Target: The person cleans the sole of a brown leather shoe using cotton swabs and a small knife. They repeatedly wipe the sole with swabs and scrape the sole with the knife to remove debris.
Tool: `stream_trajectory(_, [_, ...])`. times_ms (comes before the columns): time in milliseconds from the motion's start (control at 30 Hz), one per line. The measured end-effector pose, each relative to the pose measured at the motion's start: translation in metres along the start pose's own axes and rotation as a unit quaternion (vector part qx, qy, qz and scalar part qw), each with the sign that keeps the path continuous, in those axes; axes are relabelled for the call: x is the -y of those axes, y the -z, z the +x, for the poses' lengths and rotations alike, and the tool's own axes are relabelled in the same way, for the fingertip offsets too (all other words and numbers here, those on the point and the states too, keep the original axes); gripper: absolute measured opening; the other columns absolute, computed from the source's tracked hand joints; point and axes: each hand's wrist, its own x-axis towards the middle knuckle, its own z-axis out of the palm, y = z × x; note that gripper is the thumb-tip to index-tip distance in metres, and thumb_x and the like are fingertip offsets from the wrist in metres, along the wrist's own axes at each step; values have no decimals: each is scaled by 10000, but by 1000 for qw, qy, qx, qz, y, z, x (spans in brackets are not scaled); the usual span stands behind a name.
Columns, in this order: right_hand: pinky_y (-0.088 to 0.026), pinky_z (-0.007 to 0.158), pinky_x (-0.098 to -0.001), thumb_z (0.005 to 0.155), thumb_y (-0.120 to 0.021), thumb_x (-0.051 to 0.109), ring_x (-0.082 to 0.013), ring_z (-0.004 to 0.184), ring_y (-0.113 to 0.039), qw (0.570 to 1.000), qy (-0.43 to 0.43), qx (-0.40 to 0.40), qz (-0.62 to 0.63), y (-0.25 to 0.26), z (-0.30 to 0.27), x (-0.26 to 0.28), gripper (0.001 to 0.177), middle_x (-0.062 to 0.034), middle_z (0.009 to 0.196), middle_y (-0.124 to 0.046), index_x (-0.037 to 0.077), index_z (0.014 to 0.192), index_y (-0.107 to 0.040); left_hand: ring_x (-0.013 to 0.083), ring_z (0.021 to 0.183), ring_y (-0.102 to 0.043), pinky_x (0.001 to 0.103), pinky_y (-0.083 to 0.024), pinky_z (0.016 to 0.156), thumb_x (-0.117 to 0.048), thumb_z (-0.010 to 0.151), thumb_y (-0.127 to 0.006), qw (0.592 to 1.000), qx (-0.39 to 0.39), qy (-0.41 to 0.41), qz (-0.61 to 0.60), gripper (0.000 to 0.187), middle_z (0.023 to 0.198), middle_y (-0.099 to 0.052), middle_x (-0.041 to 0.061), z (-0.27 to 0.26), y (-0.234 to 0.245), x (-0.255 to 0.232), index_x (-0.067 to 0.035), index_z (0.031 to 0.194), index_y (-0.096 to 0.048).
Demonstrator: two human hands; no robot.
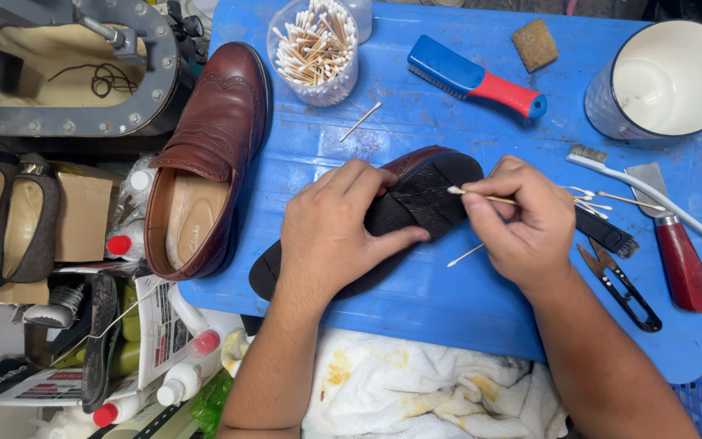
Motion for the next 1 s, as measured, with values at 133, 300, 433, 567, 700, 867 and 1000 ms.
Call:
stream_trajectory(133, [-413,649,-210,1037,-666,-21,-73,719,-532,999,-29,-9,35,0,-4,-2,62,-69,936,-632,-22,1069,-612,297,793,-677,417,-524,671,-588,715,-822,1000,-3,2,18,564,858,-637,85,1,-1,-6,-77,899,-673])
stream_trajectory(300, [-426,698,-196,1065,-643,-12,-68,761,-537,997,-49,0,58,-2,-5,-3,56,-57,921,-626,-16,1087,-592,300,816,-673,430,-520,687,-385,929,-735,1000,-2,-2,16,294,863,-620,82,-2,-4,-3,-98,916,-674])
stream_trajectory(433, [-422,691,-190,1073,-619,0,-54,756,-527,986,-97,-11,137,-2,-5,-6,46,-44,959,-605,-6,1091,-578,307,853,-682,429,-524,709,-251,996,-656,1000,-11,9,-11,170,882,-648,77,-3,-3,2,-95,935,-684])
stream_trajectory(567, [-430,742,-215,1081,-602,20,-61,773,-529,987,-98,-15,129,-3,-5,-7,49,-46,961,-595,-7,1102,-567,310,875,-703,407,-542,725,-170,1011,-644,998,-31,19,-46,108,960,-705,81,-3,-3,1,-89,1012,-715])
stream_trajectory(700, [-460,777,-218,1105,-577,49,-65,804,-553,983,-103,-16,149,-3,-7,-8,66,-55,1003,-596,-1,1138,-548,274,879,-737,351,-570,749,-120,988,-705,992,-87,18,-85,81,989,-738,92,-4,-5,-2,-72,1052,-713])
stream_trajectory(867, [-499,807,-234,1122,-560,67,-74,833,-582,976,-113,-22,184,-3,-9,-11,81,-65,1038,-604,8,1169,-531,238,857,-739,336,-566,765,-83,1012,-694,988,-70,27,-138,52,937,-722,97,-4,-5,-8,-48,1050,-688])
stream_trajectory(1000, [-511,806,-239,1113,-558,69,-85,873,-588,973,-127,-31,192,-4,-9,-14,97,-65,1062,-609,8,1179,-523,289,975,-687,359,-558,872,61,919,-606,985,-74,-37,-151,165,1043,-667,136,-1,0,-13,-22,1061,-626])
